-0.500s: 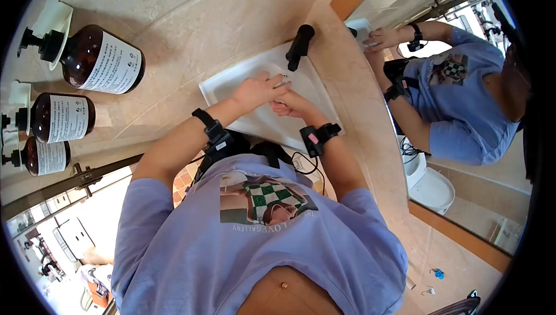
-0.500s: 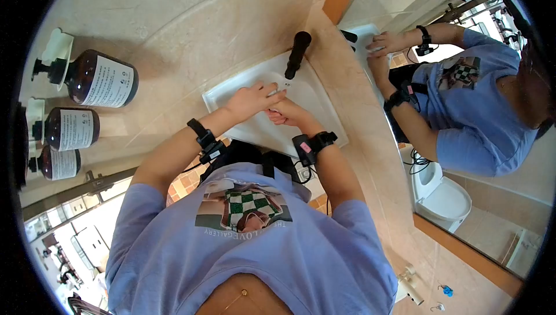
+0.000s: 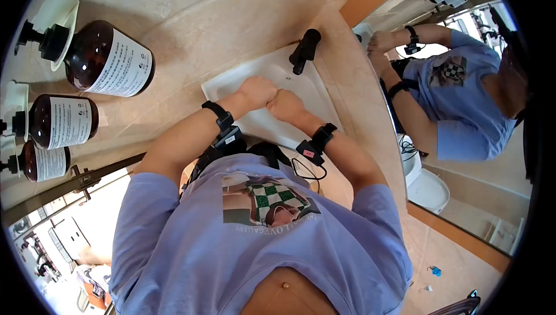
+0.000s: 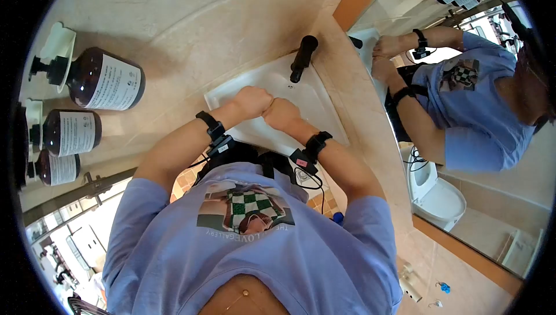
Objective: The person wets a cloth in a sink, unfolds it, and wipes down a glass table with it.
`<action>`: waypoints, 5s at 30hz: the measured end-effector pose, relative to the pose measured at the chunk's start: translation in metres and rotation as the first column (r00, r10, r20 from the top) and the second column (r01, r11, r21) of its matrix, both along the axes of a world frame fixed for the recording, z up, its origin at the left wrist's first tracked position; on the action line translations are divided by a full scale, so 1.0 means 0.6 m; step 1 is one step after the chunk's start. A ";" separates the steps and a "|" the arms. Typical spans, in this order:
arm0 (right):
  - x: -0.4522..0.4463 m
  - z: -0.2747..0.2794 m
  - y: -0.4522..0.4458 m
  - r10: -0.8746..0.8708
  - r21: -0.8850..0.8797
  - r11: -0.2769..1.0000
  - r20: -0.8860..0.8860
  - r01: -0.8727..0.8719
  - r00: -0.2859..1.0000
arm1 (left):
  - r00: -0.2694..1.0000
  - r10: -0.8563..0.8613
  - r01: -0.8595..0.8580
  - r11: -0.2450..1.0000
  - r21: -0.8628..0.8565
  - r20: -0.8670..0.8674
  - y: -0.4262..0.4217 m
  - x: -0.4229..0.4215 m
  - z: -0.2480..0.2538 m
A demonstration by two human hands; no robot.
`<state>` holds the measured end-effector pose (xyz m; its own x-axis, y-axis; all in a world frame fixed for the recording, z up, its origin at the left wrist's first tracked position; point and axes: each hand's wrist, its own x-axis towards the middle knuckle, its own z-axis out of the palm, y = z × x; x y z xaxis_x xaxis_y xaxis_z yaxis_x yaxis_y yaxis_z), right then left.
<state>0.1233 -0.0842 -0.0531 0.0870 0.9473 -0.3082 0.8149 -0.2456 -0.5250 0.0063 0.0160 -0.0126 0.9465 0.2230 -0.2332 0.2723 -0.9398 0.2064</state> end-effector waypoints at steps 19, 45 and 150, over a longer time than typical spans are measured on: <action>0.020 -0.044 0.024 -0.082 0.045 0.995 -0.081 0.086 0.993 | 0.817 0.577 -0.470 0.690 -0.551 0.025 -0.007 -0.076 -0.086; -0.653 0.182 -0.139 0.921 0.227 0.166 -0.384 -0.960 0.069 | -0.795 0.600 0.069 -0.054 -0.996 -0.088 -0.578 -0.647 0.071; -4.013 0.234 -0.431 0.335 -0.035 -0.585 -0.920 -0.810 -0.202 | -0.952 0.295 0.045 -0.126 -0.991 -0.081 -1.037 -3.740 0.200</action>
<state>-2.2843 -0.3430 0.0874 -0.6151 -0.7531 -0.2335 0.3235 0.0291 -0.9458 -2.2380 -0.6063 0.1073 -0.8207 0.4717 -0.3225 -0.3639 0.0036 0.9314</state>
